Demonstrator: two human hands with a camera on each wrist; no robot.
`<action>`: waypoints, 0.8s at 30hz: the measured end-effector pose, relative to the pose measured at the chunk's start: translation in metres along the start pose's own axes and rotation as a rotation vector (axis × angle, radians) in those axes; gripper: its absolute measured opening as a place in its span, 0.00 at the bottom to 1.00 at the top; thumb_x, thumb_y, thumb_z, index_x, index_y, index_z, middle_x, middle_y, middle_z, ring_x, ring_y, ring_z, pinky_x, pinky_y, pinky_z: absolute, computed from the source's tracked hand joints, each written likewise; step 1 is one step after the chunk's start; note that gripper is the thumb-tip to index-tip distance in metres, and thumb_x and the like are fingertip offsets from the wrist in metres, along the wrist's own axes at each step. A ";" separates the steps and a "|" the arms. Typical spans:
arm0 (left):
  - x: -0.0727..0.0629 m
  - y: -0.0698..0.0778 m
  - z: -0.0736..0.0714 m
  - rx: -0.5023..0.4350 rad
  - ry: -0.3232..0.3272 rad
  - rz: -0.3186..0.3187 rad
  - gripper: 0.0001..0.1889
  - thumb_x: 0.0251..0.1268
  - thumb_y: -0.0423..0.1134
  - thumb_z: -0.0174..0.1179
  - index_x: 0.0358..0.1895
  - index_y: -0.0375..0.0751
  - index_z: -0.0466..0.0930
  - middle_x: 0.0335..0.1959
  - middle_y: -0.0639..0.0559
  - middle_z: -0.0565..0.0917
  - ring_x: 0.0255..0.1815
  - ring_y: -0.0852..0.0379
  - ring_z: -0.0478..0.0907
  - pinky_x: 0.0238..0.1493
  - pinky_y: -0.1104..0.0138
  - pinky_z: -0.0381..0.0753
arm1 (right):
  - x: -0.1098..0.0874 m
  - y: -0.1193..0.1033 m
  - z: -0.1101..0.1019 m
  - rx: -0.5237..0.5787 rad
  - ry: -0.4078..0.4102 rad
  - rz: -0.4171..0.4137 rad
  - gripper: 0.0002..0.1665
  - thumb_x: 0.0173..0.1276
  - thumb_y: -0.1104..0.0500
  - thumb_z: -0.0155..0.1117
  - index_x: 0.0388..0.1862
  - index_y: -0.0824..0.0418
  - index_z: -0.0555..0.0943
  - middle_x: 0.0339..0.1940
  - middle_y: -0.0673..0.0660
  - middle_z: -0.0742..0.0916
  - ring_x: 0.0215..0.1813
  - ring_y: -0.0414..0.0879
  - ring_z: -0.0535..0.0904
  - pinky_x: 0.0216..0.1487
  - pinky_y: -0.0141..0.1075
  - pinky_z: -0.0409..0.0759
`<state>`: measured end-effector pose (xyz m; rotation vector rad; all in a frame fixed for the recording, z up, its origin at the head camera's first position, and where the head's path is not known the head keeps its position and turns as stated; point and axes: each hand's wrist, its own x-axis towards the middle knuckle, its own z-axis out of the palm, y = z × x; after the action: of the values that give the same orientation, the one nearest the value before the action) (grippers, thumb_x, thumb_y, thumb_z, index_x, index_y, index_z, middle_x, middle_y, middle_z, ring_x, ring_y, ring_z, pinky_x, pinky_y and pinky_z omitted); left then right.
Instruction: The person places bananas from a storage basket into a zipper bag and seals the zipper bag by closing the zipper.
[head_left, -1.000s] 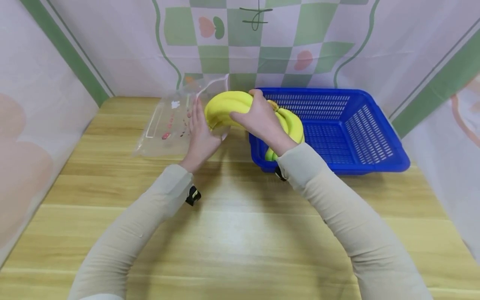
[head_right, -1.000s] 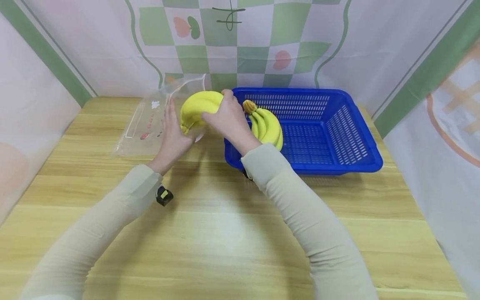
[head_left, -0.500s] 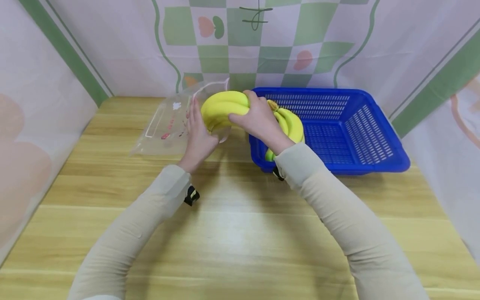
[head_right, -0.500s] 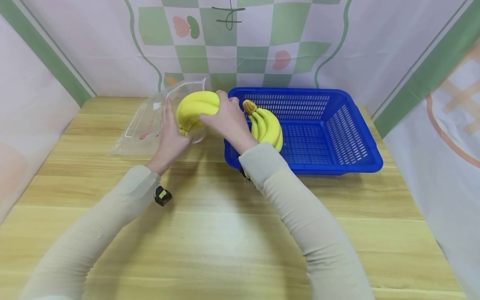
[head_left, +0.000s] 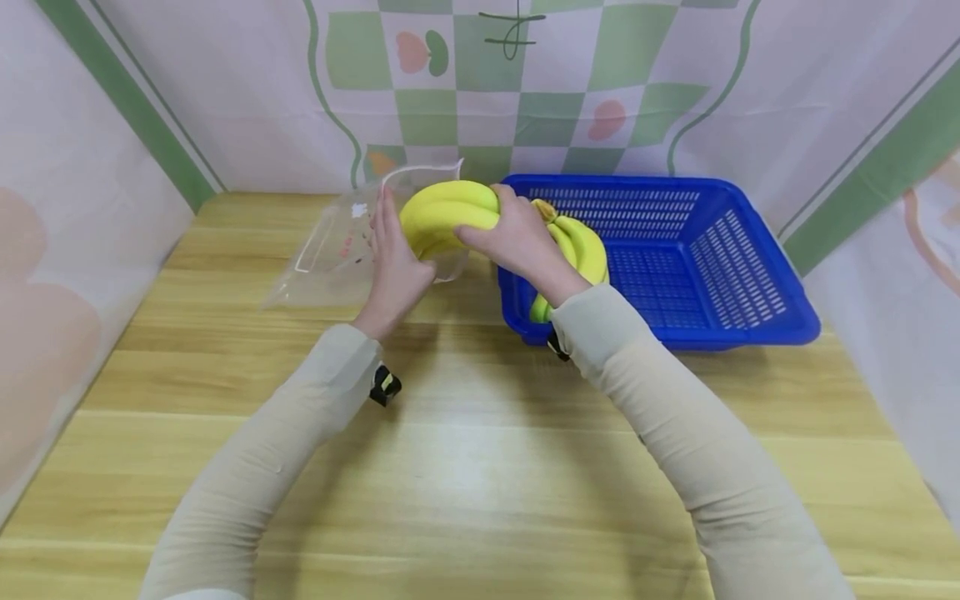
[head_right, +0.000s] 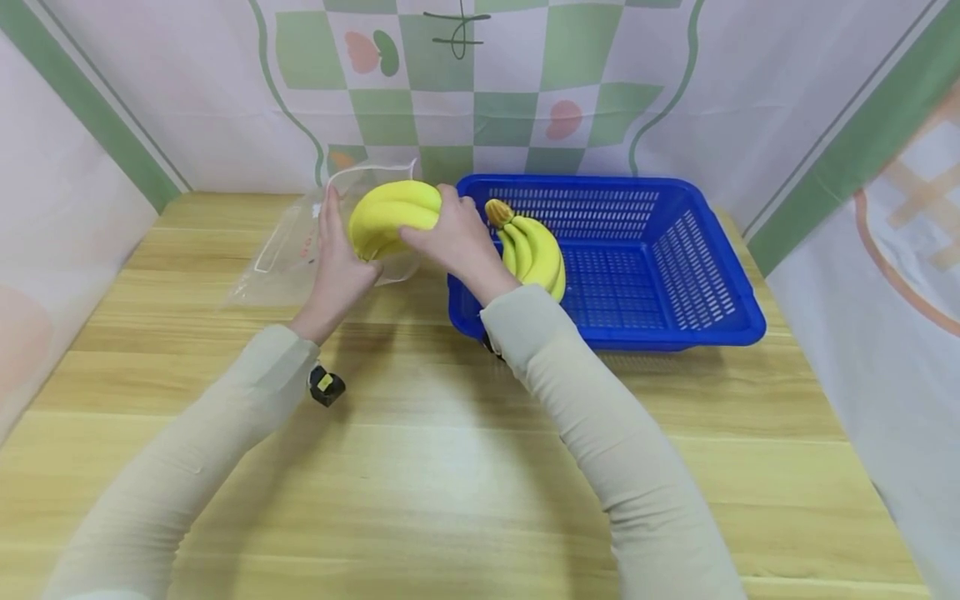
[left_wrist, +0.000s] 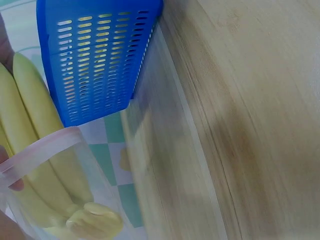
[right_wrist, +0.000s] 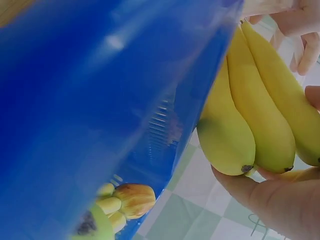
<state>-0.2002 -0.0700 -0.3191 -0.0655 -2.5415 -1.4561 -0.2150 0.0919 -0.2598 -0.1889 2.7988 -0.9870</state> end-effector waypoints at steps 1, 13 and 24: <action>0.000 0.000 0.000 -0.003 -0.001 0.002 0.57 0.41 0.19 0.53 0.77 0.42 0.29 0.80 0.49 0.33 0.79 0.41 0.31 0.76 0.40 0.35 | 0.000 0.000 0.000 0.002 -0.001 -0.003 0.51 0.62 0.40 0.57 0.77 0.59 0.50 0.70 0.62 0.69 0.59 0.52 0.69 0.62 0.45 0.73; -0.001 -0.002 0.003 -0.011 -0.042 0.013 0.58 0.39 0.18 0.53 0.77 0.41 0.28 0.79 0.52 0.30 0.79 0.45 0.28 0.77 0.44 0.33 | 0.002 0.003 0.005 0.047 -0.020 -0.014 0.38 0.71 0.46 0.49 0.76 0.58 0.55 0.73 0.63 0.65 0.66 0.53 0.68 0.62 0.46 0.74; 0.000 -0.006 0.002 0.009 -0.073 0.000 0.59 0.38 0.18 0.52 0.77 0.43 0.28 0.79 0.55 0.29 0.80 0.48 0.29 0.79 0.50 0.36 | 0.000 0.018 -0.002 0.034 -0.035 0.004 0.32 0.72 0.54 0.47 0.73 0.60 0.61 0.71 0.63 0.70 0.71 0.54 0.67 0.67 0.48 0.72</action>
<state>-0.2016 -0.0717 -0.3253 -0.1192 -2.6051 -1.4685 -0.2167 0.1073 -0.2698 -0.1949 2.7476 -1.0197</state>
